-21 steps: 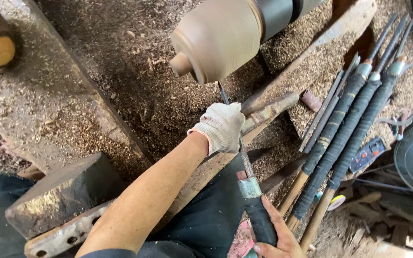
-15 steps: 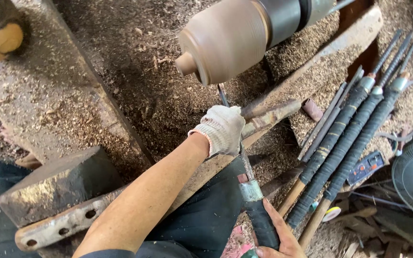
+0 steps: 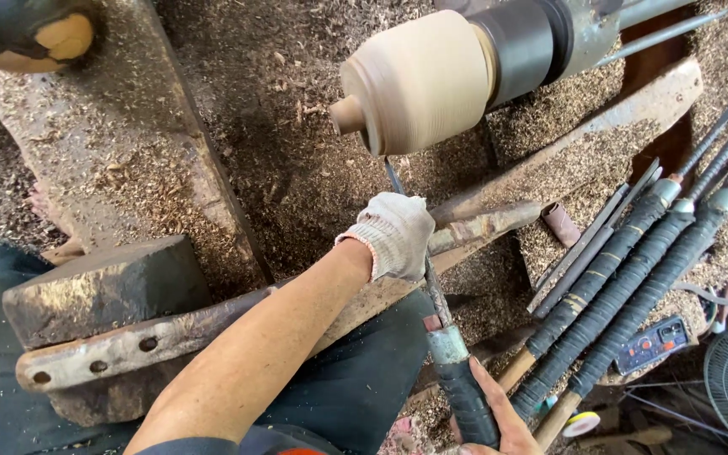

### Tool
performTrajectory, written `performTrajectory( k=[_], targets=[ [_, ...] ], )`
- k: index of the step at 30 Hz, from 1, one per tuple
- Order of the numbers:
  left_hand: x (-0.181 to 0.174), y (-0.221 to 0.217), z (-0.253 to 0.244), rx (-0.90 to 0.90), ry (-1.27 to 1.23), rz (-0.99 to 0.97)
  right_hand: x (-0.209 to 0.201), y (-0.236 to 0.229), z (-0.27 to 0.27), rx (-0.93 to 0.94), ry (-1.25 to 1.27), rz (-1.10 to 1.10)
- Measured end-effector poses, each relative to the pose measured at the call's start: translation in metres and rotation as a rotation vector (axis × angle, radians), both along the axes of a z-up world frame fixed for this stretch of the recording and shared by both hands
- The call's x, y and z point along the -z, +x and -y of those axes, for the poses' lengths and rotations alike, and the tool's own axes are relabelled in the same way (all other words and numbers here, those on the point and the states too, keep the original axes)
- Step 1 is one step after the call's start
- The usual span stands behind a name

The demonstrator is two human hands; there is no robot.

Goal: The person shapes a spinning wooden vessel on a lathe, holding a chisel against the rotating wood with one hand while bracing the tool on a wooden rest. They reposition the chisel along the rest and adjust their grip to smooth and refine the vessel's surface.

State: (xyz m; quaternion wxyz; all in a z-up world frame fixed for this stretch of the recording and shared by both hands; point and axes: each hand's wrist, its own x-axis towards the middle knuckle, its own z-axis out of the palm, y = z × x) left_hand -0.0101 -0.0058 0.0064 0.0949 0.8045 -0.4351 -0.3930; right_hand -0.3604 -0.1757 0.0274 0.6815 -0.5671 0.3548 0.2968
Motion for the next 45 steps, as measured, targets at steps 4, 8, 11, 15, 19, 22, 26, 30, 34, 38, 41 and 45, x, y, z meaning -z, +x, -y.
performTrajectory(
  k=[4, 8, 11, 15, 19, 22, 26, 30, 34, 38, 41, 45],
  targets=[
    [0.008, -0.004, 0.002, -0.027, 0.016, -0.006, -0.006, 0.01, 0.005, -0.009, 0.043, -0.097],
    [0.005, -0.003, 0.003, -0.024, 0.01, 0.005, -0.017, 0.016, -0.005, 0.039, 0.051, -0.112],
    [-0.001, 0.002, 0.003, 0.009, 0.03, -0.013, -0.03, 0.028, -0.025, 0.089, 0.021, -0.14],
    [-0.006, 0.007, 0.003, 0.056, 0.034, -0.028, -0.003, -0.038, -0.022, 0.172, 0.166, -0.058],
    [0.005, 0.005, 0.001, 0.06, -0.037, -0.006, -0.041, 0.025, -0.056, 0.074, -0.022, -0.016],
    [0.001, 0.008, 0.001, 0.079, -0.008, -0.026, -0.049, 0.032, -0.069, 0.178, 0.01, -0.225],
    [0.004, 0.007, -0.005, 0.04, -0.095, -0.053, -0.058, 0.045, -0.088, 0.274, -0.006, -0.222],
    [-0.017, -0.006, -0.02, -0.182, -0.206, -0.074, -0.021, -0.043, -0.074, 0.236, -0.016, -0.054],
    [-0.029, -0.028, -0.083, -0.225, -0.365, 0.119, 0.082, -0.121, -0.015, -0.219, -0.566, 0.592],
    [-0.07, -0.004, -0.142, -0.319, 0.293, -0.495, 0.137, -0.279, 0.029, 0.415, 0.179, -0.284],
    [-0.079, -0.004, -0.157, -0.231, 0.583, -0.573, 0.072, -0.179, 0.01, 0.344, 0.17, 0.021],
    [-0.084, 0.001, -0.171, -0.178, 0.597, -0.439, 0.11, -0.196, 0.007, 0.397, 0.159, 0.114]
  ],
)
